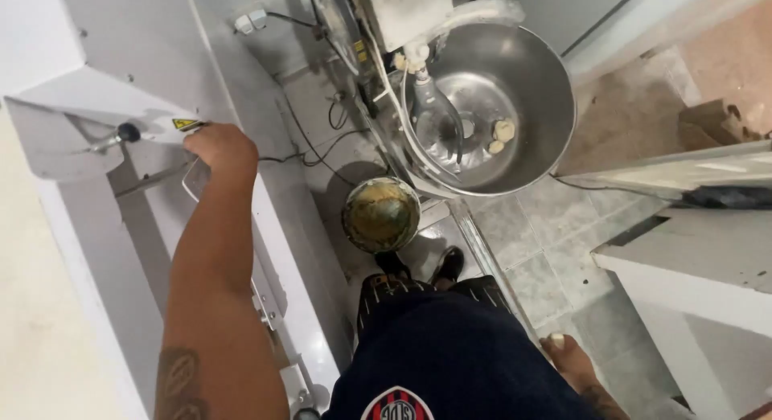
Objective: Cutting long strips of dough into smaller pieces using scissors and arranging them on a baking tray.
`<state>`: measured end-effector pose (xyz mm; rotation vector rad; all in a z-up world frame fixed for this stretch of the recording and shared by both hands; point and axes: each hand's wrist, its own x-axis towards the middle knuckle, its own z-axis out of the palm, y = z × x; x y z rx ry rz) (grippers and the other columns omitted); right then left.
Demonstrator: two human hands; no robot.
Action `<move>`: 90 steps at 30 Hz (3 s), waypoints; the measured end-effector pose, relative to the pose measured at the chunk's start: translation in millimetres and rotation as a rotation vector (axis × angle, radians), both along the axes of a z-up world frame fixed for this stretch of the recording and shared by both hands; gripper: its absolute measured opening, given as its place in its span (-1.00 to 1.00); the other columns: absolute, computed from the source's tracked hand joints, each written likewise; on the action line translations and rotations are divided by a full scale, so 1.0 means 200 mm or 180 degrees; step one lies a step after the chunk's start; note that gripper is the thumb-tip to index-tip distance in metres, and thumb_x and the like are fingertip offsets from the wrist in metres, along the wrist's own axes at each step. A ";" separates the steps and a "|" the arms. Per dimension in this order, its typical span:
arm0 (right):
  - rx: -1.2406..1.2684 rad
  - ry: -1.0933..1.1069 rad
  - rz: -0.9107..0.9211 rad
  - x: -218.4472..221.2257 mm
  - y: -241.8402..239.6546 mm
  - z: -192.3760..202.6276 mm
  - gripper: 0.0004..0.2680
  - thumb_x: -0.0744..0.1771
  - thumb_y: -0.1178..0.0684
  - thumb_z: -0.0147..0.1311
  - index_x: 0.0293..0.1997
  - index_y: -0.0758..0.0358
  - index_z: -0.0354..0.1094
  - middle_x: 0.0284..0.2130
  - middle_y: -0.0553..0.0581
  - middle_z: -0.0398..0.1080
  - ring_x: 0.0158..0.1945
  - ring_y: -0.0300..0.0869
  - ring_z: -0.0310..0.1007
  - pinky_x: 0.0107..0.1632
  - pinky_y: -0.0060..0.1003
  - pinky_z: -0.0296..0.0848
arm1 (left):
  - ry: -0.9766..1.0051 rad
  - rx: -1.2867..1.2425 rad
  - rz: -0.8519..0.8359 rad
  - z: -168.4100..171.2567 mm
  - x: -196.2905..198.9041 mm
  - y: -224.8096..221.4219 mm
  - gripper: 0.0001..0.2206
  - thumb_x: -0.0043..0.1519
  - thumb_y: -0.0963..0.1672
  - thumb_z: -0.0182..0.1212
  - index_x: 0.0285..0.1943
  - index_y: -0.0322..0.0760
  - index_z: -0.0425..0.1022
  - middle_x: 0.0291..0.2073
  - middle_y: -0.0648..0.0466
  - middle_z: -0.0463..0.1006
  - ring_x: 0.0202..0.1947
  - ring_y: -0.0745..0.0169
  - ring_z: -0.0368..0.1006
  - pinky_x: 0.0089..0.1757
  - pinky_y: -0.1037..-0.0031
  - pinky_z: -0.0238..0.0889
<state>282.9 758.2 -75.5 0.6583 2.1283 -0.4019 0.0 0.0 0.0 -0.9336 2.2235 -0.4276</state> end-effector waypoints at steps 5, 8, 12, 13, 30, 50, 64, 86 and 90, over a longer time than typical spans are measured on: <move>0.0016 0.0196 -0.0585 -0.34 -0.30 0.12 -0.56 0.34 -0.28 0.00 0.27 0.19 0.28 0.10 0.32 0.47 0.13 0.16 0.47 0.17 0.01 0.39 | 0.0156 0.0186 0.0472 0.04 -0.01 0.04 -0.73 0.29 -0.04 0.01 0.03 -0.07 0.59 -0.09 0.12 0.62 -0.09 0.12 0.52 -0.18 0.36 0.17; -0.0512 0.0824 -0.0577 -0.65 -0.42 0.11 -0.64 0.35 -0.17 0.06 0.24 0.16 0.30 0.02 0.38 0.48 0.10 0.21 0.46 0.17 0.08 0.41 | 0.0337 0.0151 0.0469 0.05 0.03 0.07 -0.67 0.32 -0.02 0.04 0.10 -0.25 0.59 -0.01 -0.07 0.62 -0.02 -0.07 0.53 -0.14 0.21 0.21; -0.1302 0.2303 0.0739 -1.15 -0.50 0.09 -0.61 0.31 -0.03 0.22 0.21 0.33 0.31 -0.01 0.44 0.36 0.09 0.29 0.41 0.14 0.11 0.44 | 0.0785 0.0271 0.0153 0.05 0.13 0.11 -0.52 0.35 0.08 0.09 0.09 -0.41 0.62 -0.06 -0.20 0.63 -0.03 -0.18 0.57 -0.12 0.03 0.33; -0.1357 0.2328 0.0817 -1.29 -0.53 0.10 -0.61 0.31 -0.03 0.22 0.21 0.33 0.31 -0.01 0.44 0.36 0.09 0.29 0.41 0.14 0.11 0.44 | 0.0827 0.0234 0.0231 0.09 0.17 0.26 -0.52 0.35 0.08 0.09 0.09 -0.41 0.62 -0.06 -0.20 0.63 -0.03 -0.18 0.57 -0.12 0.03 0.33; -0.1045 0.2892 0.4813 -1.69 -0.39 -0.21 -0.68 0.26 -0.26 0.11 0.01 0.01 0.46 -0.05 0.04 0.45 0.09 -0.02 0.46 0.11 0.10 0.32 | 0.1263 0.2551 0.5474 -0.81 2.69 2.89 -0.56 0.28 0.00 0.16 0.11 -0.52 0.56 -0.46 -0.14 0.60 -0.59 0.10 0.59 -0.55 0.47 0.38; -0.1942 -0.0688 0.7531 -0.11 -1.06 -0.13 -0.64 0.35 -0.28 0.02 0.16 0.04 0.49 0.02 0.18 0.59 0.10 0.06 0.57 0.14 -0.05 0.45 | 0.3824 0.0111 0.6626 -0.32 2.93 4.33 -0.42 0.32 0.22 -0.10 -0.46 -0.27 0.42 -0.42 -0.15 0.57 -0.22 -0.22 0.50 -0.16 0.06 0.28; -0.3467 -0.0255 0.8539 1.36 -1.62 -0.43 -0.69 0.35 -0.20 0.07 0.05 0.16 0.51 -0.12 0.21 0.56 0.01 0.08 0.50 0.06 -0.01 0.39 | 0.4588 -0.0688 0.8274 -0.65 3.11 4.79 -0.71 0.25 0.10 0.09 -0.27 -0.06 0.54 -0.23 0.12 0.64 -0.12 0.14 0.53 -0.09 0.29 0.26; -0.1349 0.0632 0.9255 2.30 -2.35 -0.47 -0.66 0.20 -0.09 0.34 0.04 0.07 0.49 -0.36 0.23 0.69 -0.17 -0.07 0.69 -0.09 -0.29 0.55 | 0.5041 -0.0523 0.8546 -0.40 4.76 4.77 -0.58 0.28 0.11 -0.03 0.11 -0.10 0.57 0.06 0.04 0.60 0.06 0.05 0.49 -0.02 0.29 0.30; -0.2515 -0.0203 0.9000 2.58 -2.25 0.28 -0.73 0.18 0.01 0.41 -0.22 0.45 0.61 -0.43 0.33 0.65 -0.21 -0.10 0.64 -0.14 -0.20 0.53 | 0.5338 -0.1144 0.8525 -0.47 5.00 5.04 -0.52 0.33 0.07 0.06 0.25 -0.32 0.50 -0.06 -0.17 0.64 0.06 -0.13 0.53 0.05 0.13 0.37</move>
